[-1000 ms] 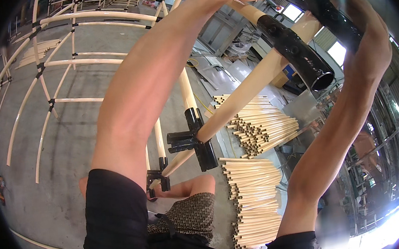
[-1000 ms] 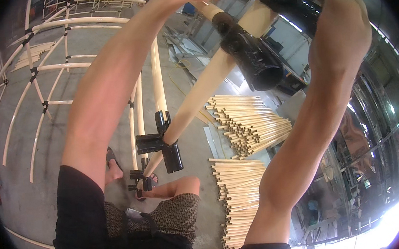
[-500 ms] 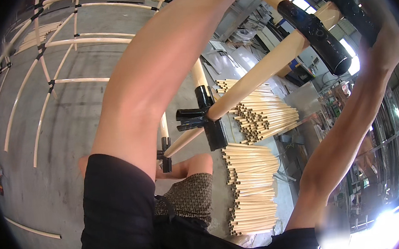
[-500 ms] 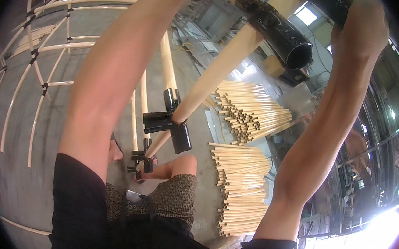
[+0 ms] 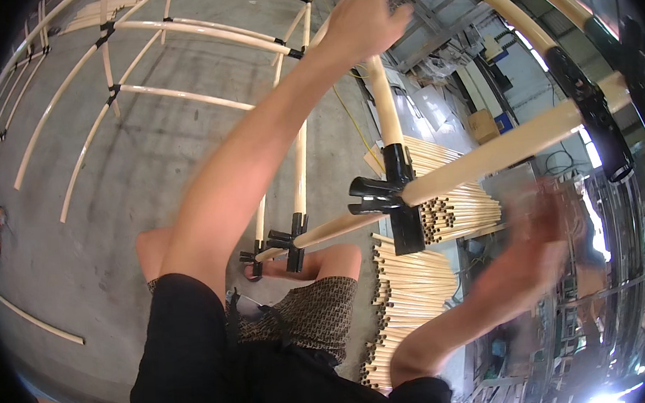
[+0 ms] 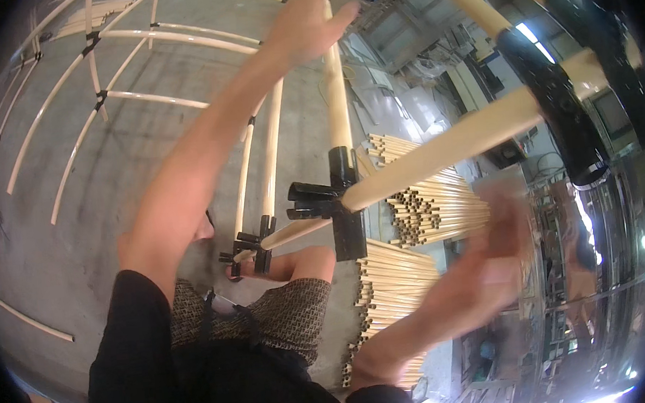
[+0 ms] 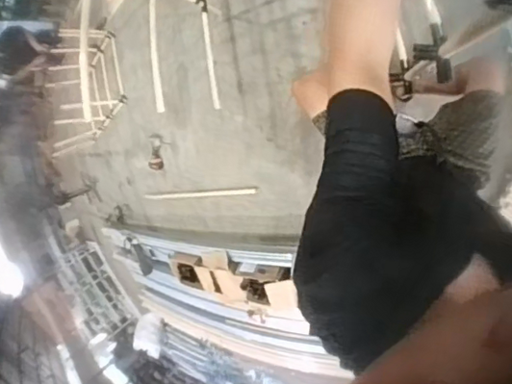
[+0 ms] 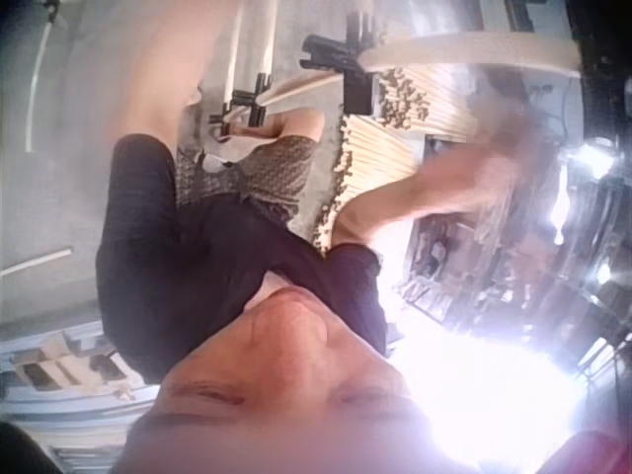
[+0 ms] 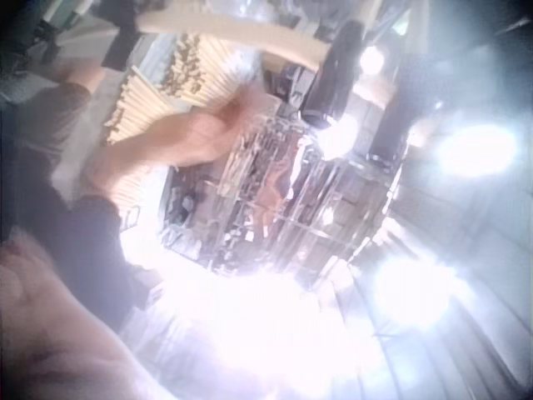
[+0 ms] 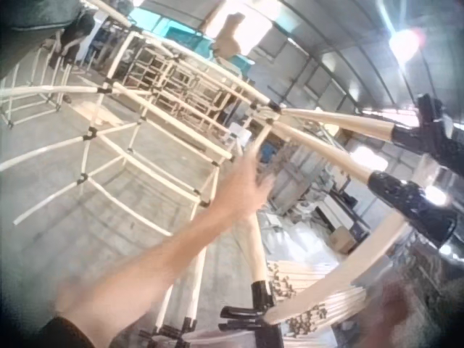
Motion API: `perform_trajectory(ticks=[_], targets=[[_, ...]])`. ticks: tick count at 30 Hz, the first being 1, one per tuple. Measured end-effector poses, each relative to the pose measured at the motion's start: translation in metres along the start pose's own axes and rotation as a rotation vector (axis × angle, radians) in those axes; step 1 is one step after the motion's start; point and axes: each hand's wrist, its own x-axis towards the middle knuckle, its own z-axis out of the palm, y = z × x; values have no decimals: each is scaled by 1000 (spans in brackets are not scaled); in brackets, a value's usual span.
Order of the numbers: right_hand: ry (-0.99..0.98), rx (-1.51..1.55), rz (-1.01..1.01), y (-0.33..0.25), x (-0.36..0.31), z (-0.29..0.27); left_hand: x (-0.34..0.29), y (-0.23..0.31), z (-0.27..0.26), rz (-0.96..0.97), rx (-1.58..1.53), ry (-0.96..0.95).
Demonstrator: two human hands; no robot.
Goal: The person fits black plastic connectors onto beige pipes to build a frame and then uses a power drill to fasten screws into the joints.
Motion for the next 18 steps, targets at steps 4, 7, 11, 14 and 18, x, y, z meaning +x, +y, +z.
perform_trajectory(ticks=[4, 7, 11, 14, 18], targets=[[-123, 69, 191, 12, -75, 63, -71, -21, 8, -1118, -495, -528], [-57, 41, 280, 11, -70, 85, -84, -2, 30, -1586, -1360, -155], [-39, -86, 277, 8, -69, 94, -96, -6, 51, -1426, -1604, 99], [6, -181, 240, 6, -69, 95, -98, 20, 53, -1483, -1502, 102], [-1, -290, 203, 6, -71, 99, -101, 19, 52, -1461, -1485, 109]])
